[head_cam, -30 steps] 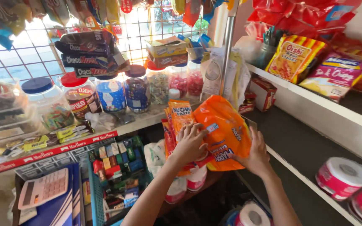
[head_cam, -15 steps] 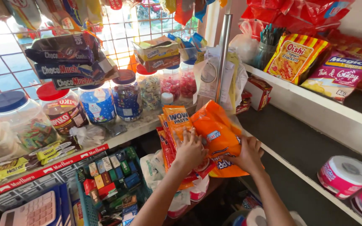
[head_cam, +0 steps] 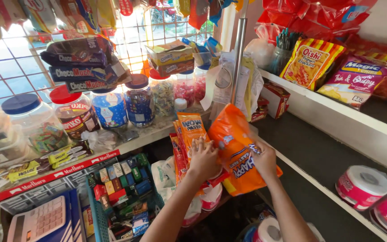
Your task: Organizing and stocking various snack bags, pasta packages, and diapers onto retail shelves.
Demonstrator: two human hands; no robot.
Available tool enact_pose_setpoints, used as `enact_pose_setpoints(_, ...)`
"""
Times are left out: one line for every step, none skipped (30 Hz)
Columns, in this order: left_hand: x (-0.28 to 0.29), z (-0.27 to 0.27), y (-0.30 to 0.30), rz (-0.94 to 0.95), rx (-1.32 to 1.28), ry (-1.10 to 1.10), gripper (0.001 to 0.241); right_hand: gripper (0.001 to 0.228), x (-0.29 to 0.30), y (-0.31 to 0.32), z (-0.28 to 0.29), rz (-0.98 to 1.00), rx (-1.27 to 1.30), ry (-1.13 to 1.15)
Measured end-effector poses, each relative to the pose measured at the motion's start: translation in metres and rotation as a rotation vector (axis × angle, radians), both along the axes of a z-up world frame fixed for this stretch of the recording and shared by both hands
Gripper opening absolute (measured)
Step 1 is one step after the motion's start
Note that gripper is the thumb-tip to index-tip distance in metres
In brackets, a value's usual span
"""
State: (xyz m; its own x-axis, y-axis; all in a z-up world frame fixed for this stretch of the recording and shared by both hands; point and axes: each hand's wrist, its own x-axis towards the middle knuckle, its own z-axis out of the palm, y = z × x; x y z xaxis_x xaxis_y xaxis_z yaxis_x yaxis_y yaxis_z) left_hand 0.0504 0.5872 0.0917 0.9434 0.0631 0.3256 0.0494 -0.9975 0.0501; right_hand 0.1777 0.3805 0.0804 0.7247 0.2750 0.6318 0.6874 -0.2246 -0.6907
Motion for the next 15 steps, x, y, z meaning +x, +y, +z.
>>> enact_pose_setpoints(-0.001,0.000,0.001,0.005,0.001,-0.002,0.074,0.031,0.006,-0.005,-0.003,0.005,0.001,-0.002)
enact_pose_setpoints(-0.002,-0.001,0.001,0.011,0.011,0.000,0.074,0.023,0.013,-0.011,-0.007,0.007,0.054,-0.045)
enact_pose_setpoints(-0.003,-0.001,0.001,0.018,0.020,0.002,0.074,0.018,0.019,-0.016,-0.009,0.010,0.107,-0.088)
enact_pose_setpoints(-0.006,0.007,0.000,0.018,0.022,-0.001,0.074,0.018,0.016,-0.019,-0.001,0.011,0.108,-0.091)
enact_pose_setpoints(-0.010,0.015,-0.002,0.036,-0.020,0.029,0.075,0.023,0.013,-0.021,0.008,-0.037,0.092,-0.089)
enact_pose_setpoints(-0.015,0.021,-0.005,0.055,-0.065,0.062,0.076,0.032,0.008,-0.025,0.015,-0.084,0.072,-0.083)
enact_pose_setpoints(-0.021,0.025,-0.006,0.055,-0.068,0.061,0.076,0.032,0.005,-0.029,0.017,-0.082,0.069,-0.083)
enact_pose_setpoints(-0.026,0.030,-0.007,0.071,-0.124,0.082,0.076,0.035,0.003,-0.031,0.020,-0.104,0.074,-0.085)
enact_pose_setpoints(-0.031,0.034,-0.007,0.088,-0.180,0.103,0.076,0.038,0.000,-0.033,0.022,-0.126,0.078,-0.086)
enact_pose_setpoints(-0.029,0.030,-0.004,0.091,-0.181,0.101,0.076,0.038,0.002,-0.035,0.024,-0.122,0.078,-0.088)
enact_pose_setpoints(-0.028,0.026,-0.001,0.094,-0.170,0.077,0.073,0.037,0.004,-0.037,0.026,-0.115,0.109,-0.078)
enact_pose_setpoints(-0.029,0.020,0.003,0.097,-0.158,0.058,0.071,0.037,0.003,-0.038,0.026,-0.107,0.141,-0.063)
enact_pose_setpoints(-0.020,-0.001,0.014,0.102,-0.159,0.061,0.071,0.037,-0.001,-0.038,0.030,-0.103,0.140,-0.059)
enact_pose_setpoints(-0.011,-0.021,0.025,0.062,-0.060,-0.006,0.071,0.038,-0.005,-0.036,0.035,-0.090,0.162,-0.065)
enact_pose_setpoints(-0.003,-0.042,0.036,0.022,0.039,-0.074,0.072,0.039,-0.009,-0.035,0.040,-0.076,0.185,-0.071)
